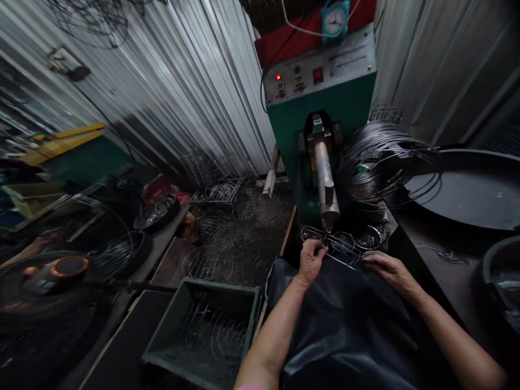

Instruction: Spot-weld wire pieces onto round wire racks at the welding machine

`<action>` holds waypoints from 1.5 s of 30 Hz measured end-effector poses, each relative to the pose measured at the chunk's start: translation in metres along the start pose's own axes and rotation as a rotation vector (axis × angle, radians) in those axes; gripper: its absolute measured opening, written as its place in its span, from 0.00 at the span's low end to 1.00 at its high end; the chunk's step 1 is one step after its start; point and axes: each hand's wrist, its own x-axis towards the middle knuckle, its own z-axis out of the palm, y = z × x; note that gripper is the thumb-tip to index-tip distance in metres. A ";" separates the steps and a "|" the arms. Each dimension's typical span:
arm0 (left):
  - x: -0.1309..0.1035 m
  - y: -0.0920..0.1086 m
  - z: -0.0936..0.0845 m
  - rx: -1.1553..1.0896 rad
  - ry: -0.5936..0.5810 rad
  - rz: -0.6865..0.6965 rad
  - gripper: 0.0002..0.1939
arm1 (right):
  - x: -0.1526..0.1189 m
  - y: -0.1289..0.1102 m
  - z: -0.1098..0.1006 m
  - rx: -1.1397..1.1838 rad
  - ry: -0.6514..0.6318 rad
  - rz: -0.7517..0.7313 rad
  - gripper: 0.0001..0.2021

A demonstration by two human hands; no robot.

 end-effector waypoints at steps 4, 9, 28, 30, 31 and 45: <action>-0.004 0.008 -0.003 -0.036 -0.041 -0.089 0.20 | -0.008 0.007 0.000 0.001 -0.008 0.007 0.20; -0.008 0.012 -0.006 0.031 -0.157 -0.096 0.23 | -0.017 0.011 -0.001 -0.010 -0.016 0.032 0.23; -0.037 0.043 0.002 0.267 -0.529 0.183 0.17 | -0.063 -0.014 0.004 -0.146 0.095 0.112 0.20; -0.039 0.043 0.000 0.240 -0.510 0.187 0.18 | -0.063 -0.014 0.002 -0.109 0.089 0.137 0.20; -0.039 0.043 -0.001 0.228 -0.482 0.183 0.19 | -0.061 -0.014 0.000 -0.082 0.072 0.154 0.20; -0.026 0.013 -0.019 0.068 -0.170 -0.005 0.25 | -0.028 -0.012 0.004 0.088 -0.040 0.108 0.22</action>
